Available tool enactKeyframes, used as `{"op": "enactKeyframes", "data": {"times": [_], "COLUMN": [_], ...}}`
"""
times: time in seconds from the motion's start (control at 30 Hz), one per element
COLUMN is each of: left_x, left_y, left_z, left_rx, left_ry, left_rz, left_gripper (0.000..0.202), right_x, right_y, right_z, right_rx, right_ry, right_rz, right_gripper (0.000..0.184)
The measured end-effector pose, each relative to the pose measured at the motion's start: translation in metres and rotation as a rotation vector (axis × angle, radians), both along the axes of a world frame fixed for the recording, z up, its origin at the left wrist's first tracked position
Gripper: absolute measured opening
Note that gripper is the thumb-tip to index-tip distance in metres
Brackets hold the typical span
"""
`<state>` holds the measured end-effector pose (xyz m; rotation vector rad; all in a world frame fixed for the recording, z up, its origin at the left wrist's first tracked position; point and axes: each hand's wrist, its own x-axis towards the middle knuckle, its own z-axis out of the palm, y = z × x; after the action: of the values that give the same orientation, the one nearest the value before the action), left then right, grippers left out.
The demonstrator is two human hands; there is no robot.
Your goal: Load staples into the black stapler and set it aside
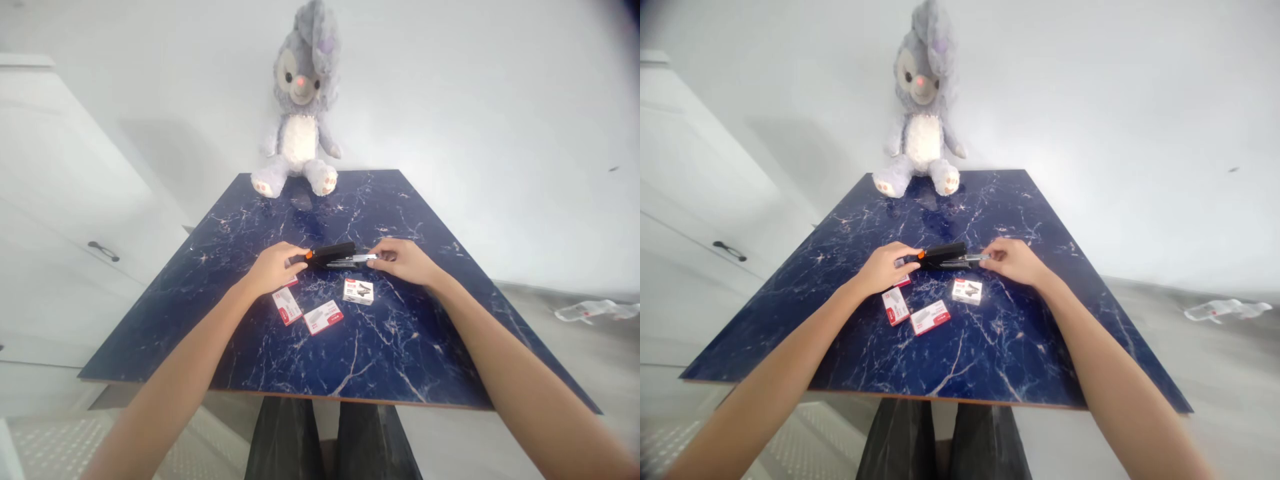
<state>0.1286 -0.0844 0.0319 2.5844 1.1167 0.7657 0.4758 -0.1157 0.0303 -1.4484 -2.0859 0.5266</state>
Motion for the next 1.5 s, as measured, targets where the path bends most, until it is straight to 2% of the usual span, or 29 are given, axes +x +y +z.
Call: {"op": "enactKeyframes", "data": {"times": [0.1,0.23,0.33,0.47,0.63,0.77,0.9,0.97,1.03,1.1,1.17,1.23,1.3,1.37,1.43,1.5], "left_x": [-0.019,-0.046,-0.048,-0.042,-0.044,-0.038,-0.012,0.006,0.022,0.032,0.035,0.03,0.019,0.006,-0.004,-0.008], "left_y": [0.004,0.008,0.007,0.003,0.005,0.008,-0.002,-0.012,-0.023,-0.032,-0.035,-0.032,-0.025,-0.019,-0.014,-0.013], "left_z": [0.016,0.032,0.034,0.034,0.033,0.029,0.024,0.021,0.017,0.014,0.014,0.016,0.021,0.026,0.028,0.028], "left_rx": [-0.078,-0.314,-0.411,-0.442,-0.54,-0.464,-0.502,-0.546,-0.576,-0.601,-0.597,-0.545,-0.453,-0.345,-0.253,-0.166], "left_ry": [0.035,0.118,0.226,0.215,0.018,-0.218,-0.549,-0.664,-0.69,-0.665,-0.645,-0.644,-0.583,-0.382,-0.087,0.127], "left_rz": [0.039,0.04,-0.01,0.014,0.08,0.116,0.054,0.008,-0.063,-0.134,-0.158,-0.095,0.032,0.129,0.137,0.109], "left_gripper": [0.04,0.058,0.071,0.065,0.05,0.039,0.031,0.033,0.035,0.037,0.036,0.034,0.03,0.027,0.03,0.035], "right_x": [0.01,-0.002,-0.017,-0.023,-0.004,-0.003,-0.034,-0.055,-0.072,-0.083,-0.085,-0.081,-0.076,-0.076,-0.082,-0.091], "right_y": [-0.001,-0.005,-0.009,-0.009,-0.003,-0.005,-0.023,-0.036,-0.047,-0.053,-0.054,-0.053,-0.054,-0.058,-0.065,-0.072], "right_z": [0.001,0.001,0.002,0.004,0.002,0.005,0.016,0.02,0.021,0.018,0.014,0.014,0.017,0.022,0.025,0.025], "right_rx": [-0.021,-0.019,-0.012,0.047,0.127,0.265,0.484,0.548,0.575,0.59,0.593,0.6,0.618,0.625,0.594,0.538], "right_ry": [0.02,0.005,-0.006,-0.124,-0.216,-0.129,0.045,0.089,0.076,0.068,0.075,0.079,0.044,-0.028,-0.106,-0.156], "right_rz": [-0.073,-0.058,-0.018,0.016,0.003,-0.015,0.002,0.116,0.233,0.304,0.316,0.284,0.294,0.376,0.486,0.568], "right_gripper": [0.026,0.02,0.021,0.027,0.019,0.02,0.023,0.034,0.046,0.045,0.04,0.038,0.034,0.027,0.02,0.017]}}
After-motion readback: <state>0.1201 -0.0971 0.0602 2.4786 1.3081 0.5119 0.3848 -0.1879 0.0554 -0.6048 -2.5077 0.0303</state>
